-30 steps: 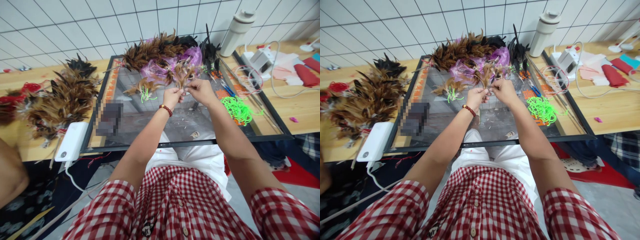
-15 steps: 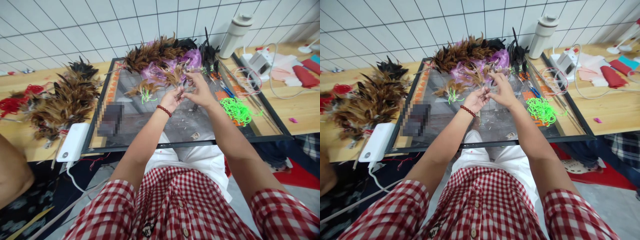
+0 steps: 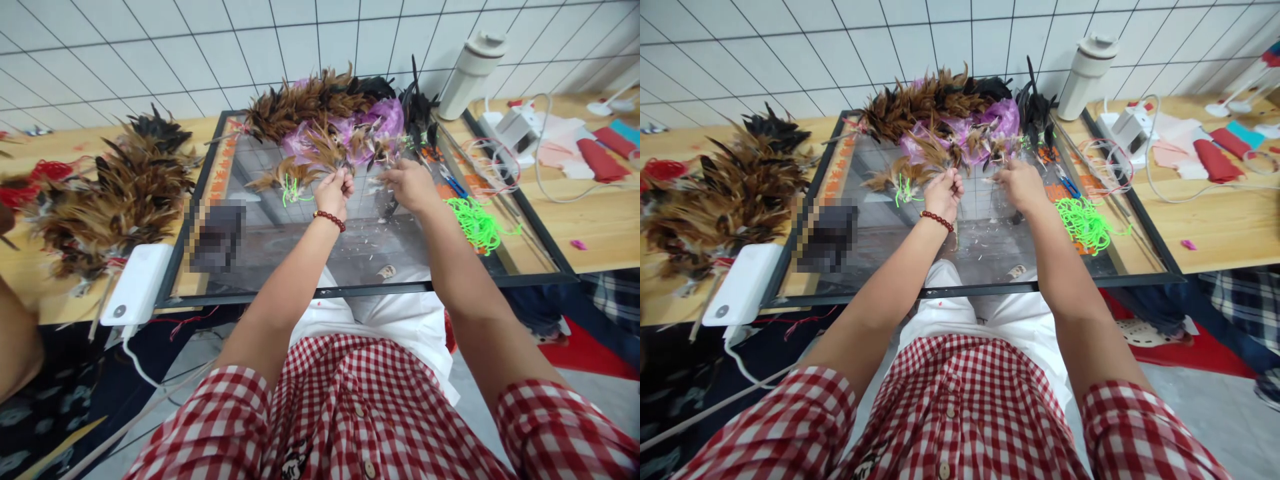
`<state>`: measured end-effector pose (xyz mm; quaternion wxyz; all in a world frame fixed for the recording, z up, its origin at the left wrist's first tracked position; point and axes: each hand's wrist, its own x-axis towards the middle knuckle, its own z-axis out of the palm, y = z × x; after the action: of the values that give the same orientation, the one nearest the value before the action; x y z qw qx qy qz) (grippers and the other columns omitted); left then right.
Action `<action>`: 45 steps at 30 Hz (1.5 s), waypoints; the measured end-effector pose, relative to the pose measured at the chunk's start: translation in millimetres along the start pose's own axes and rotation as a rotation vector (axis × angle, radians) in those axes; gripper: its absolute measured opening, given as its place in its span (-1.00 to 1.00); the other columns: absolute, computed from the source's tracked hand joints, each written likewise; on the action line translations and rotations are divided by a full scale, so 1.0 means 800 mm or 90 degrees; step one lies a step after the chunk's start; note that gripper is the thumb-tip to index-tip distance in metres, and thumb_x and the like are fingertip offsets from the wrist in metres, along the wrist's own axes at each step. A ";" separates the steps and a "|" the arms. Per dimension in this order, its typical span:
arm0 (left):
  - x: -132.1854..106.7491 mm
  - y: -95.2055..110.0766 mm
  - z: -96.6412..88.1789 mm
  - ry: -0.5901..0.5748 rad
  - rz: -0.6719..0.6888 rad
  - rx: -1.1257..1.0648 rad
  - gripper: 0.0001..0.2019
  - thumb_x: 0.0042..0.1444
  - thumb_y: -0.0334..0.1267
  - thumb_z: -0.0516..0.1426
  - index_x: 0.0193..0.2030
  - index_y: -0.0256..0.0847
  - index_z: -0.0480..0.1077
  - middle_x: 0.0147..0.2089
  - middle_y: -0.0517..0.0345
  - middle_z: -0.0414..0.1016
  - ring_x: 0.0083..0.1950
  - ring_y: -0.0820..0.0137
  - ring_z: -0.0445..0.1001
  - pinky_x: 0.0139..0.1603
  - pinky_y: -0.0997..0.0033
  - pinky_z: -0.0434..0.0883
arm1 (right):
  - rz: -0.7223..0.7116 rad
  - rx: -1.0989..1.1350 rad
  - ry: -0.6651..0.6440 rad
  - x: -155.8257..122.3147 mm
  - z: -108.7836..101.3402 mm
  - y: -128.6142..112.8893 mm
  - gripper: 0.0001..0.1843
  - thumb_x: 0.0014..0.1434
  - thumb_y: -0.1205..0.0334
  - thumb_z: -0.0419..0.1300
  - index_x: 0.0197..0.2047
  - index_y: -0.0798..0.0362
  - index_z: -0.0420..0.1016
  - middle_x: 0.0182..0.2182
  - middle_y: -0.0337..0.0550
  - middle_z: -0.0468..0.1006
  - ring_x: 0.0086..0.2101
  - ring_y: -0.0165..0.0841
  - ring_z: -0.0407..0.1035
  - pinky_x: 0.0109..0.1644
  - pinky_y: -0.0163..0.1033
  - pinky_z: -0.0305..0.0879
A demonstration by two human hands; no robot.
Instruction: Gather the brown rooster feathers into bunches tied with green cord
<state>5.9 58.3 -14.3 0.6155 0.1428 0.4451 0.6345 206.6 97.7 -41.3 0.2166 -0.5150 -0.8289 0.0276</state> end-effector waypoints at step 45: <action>-0.014 -0.008 0.003 -0.167 -0.031 0.143 -0.83 0.31 -0.39 0.19 -0.35 -0.28 0.45 -0.47 0.25 0.52 -0.50 0.66 0.43 -0.33 0.62 0.40 | 0.221 0.788 0.003 0.008 -0.008 -0.065 -0.68 -0.03 0.11 0.55 -0.41 0.06 0.52 -0.58 -0.33 0.44 -0.57 -0.53 0.23 -0.50 -0.37 0.23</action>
<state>14.1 48.4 -13.8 0.6637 0.2818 0.4324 0.5414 162.9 78.0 -19.9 0.4678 -0.4216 -0.5639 0.5342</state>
